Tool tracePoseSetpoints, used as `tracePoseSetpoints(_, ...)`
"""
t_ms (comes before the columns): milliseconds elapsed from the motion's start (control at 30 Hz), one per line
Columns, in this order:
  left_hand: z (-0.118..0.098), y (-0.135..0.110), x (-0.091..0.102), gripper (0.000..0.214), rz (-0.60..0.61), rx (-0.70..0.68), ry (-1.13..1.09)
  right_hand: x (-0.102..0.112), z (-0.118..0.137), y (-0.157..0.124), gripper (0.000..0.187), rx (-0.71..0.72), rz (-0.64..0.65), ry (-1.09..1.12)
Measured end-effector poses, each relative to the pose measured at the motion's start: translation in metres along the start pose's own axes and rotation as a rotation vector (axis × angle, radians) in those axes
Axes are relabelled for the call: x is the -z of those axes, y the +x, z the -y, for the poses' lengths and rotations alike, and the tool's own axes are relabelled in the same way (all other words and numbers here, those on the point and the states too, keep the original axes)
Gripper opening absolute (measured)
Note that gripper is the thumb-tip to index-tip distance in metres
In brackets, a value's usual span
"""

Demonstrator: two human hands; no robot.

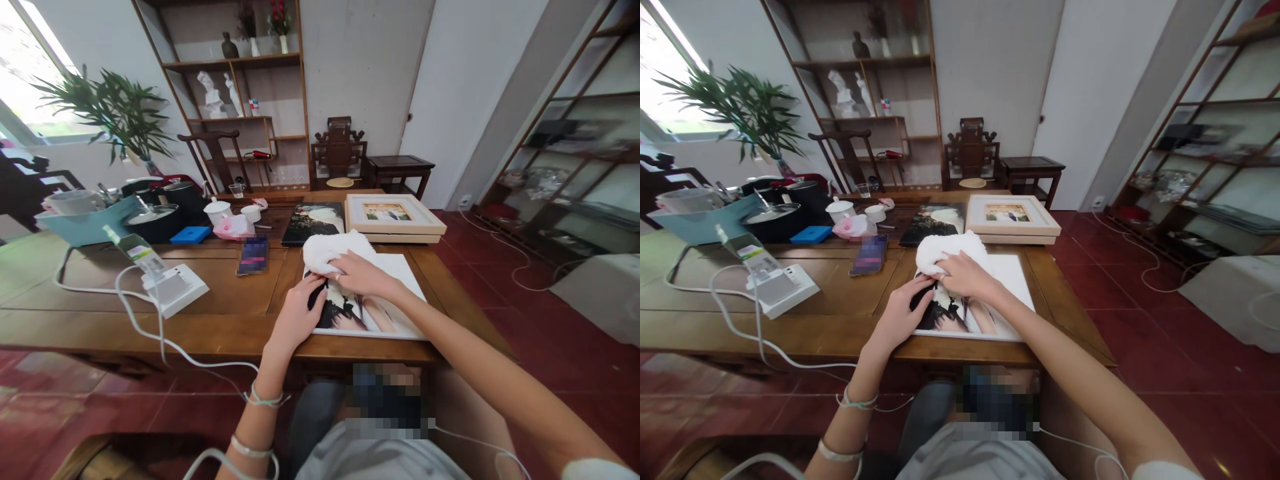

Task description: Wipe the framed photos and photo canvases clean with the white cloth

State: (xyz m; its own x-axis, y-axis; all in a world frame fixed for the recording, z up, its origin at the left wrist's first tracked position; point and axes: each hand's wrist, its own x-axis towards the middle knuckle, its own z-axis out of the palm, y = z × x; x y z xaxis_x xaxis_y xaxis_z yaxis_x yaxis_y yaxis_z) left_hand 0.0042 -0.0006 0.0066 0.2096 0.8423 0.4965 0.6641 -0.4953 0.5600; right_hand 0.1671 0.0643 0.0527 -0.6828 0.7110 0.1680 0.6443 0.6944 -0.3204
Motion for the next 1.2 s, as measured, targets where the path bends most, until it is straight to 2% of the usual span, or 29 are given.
tracePoseSetpoints(200, -0.001, -0.001, 0.0, 0.032, 0.013, 0.024, -0.028, 0.009, -0.025, -0.041, 0.04, -0.098, -0.033, -0.038)
tracePoseSetpoints(367, -0.001, 0.0, 0.001, 0.032, 0.011, 0.026, -0.027, 0.013, -0.048, -0.073, 0.038, -0.243, -0.109, -0.103)
tracePoseSetpoints(467, -0.001, 0.001, 0.001, 0.032, 0.011, 0.024, -0.024, 0.007, -0.05, -0.09, 0.036, -0.284, -0.138, -0.192)
tracePoseSetpoints(600, -0.001, 0.0, 0.0, 0.032, 0.015, 0.028, -0.02, -0.002, -0.03, -0.115, 0.032, -0.214, -0.171, -0.258)
tracePoseSetpoints(833, 0.0, 0.0, 0.0, 0.03, 0.0, 0.009, -0.008, -0.006, 0.033, -0.162, 0.023, -0.037, -0.134, -0.203)
tracePoseSetpoints(933, 0.0, 0.0, 0.0, 0.03, -0.005, 0.002, -0.018, -0.004, 0.041, -0.169, 0.021, 0.024, -0.087, -0.177)
tracePoseSetpoints(1000, 0.001, -0.001, -0.001, 0.029, -0.002, -0.006, -0.019, -0.001, 0.036, -0.167, 0.021, 0.038, -0.068, -0.144)
tracePoseSetpoints(1200, 0.002, 0.0, 0.0, 0.027, 0.0, -0.026, -0.043, 0.008, -0.018, -0.137, 0.028, -0.091, -0.123, -0.106)
